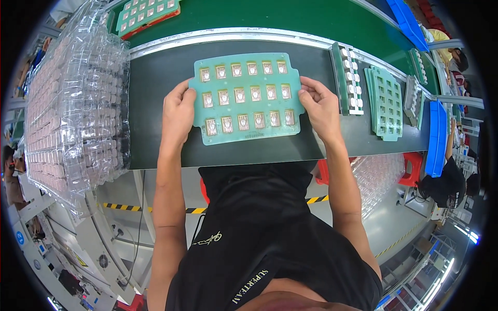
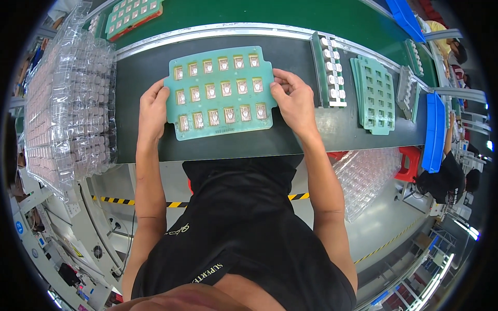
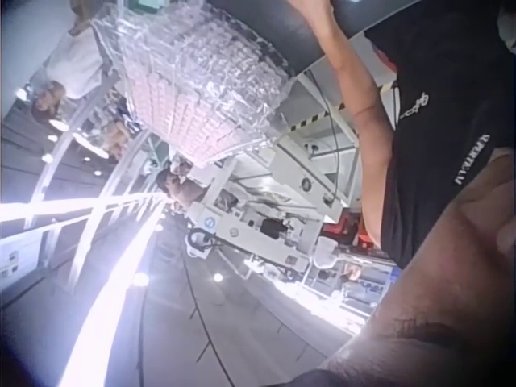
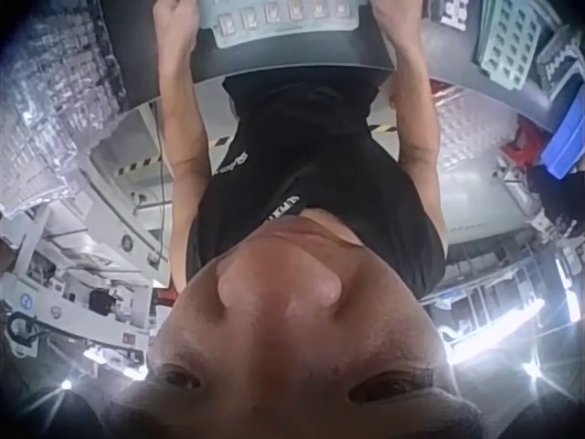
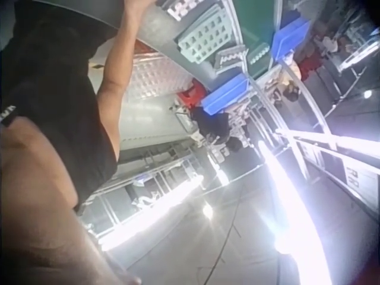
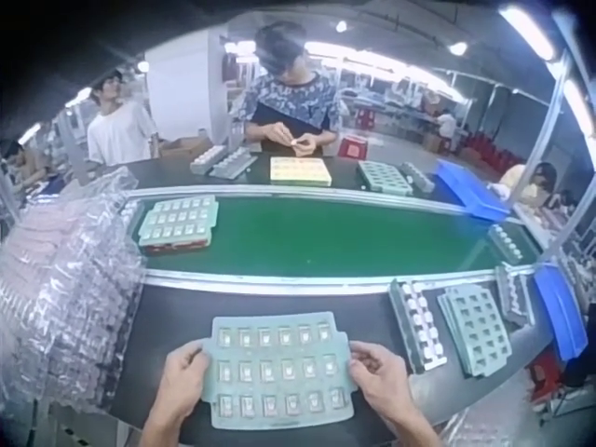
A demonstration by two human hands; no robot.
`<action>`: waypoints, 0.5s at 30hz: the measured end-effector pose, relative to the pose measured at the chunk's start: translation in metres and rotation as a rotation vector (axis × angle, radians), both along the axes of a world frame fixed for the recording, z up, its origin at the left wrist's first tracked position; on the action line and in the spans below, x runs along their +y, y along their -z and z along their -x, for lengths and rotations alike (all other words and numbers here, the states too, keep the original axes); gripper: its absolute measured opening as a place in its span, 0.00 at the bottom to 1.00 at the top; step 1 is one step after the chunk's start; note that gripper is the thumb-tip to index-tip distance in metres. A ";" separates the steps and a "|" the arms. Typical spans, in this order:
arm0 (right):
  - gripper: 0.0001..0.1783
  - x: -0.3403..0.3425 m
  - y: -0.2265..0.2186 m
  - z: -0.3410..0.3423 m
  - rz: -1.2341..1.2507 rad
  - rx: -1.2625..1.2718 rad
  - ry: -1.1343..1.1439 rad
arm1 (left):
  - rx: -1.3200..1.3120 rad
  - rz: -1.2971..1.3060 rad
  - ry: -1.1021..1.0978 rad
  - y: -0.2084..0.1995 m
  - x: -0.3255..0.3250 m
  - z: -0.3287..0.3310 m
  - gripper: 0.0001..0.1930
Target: Assembling small electronic components into plastic trays on a factory assembly line.
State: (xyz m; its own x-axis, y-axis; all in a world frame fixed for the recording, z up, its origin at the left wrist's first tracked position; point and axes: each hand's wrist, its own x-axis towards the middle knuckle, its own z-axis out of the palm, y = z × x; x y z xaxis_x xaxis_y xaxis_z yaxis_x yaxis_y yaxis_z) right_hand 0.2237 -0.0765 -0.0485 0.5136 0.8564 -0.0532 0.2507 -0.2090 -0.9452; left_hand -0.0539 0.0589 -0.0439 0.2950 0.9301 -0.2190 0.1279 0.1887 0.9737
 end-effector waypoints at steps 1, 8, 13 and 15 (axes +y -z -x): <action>0.21 0.000 0.000 0.000 0.000 -0.017 0.002 | 0.000 0.002 0.008 0.001 0.000 0.000 0.19; 0.21 -0.001 -0.003 0.004 0.000 -0.111 0.005 | 0.035 0.000 0.022 0.003 -0.001 0.004 0.19; 0.21 -0.001 -0.002 0.003 0.018 -0.123 0.009 | 0.097 0.016 0.015 -0.001 0.001 0.004 0.19; 0.21 -0.002 -0.004 0.005 0.017 -0.121 0.008 | 0.102 0.015 0.024 -0.003 0.002 0.004 0.19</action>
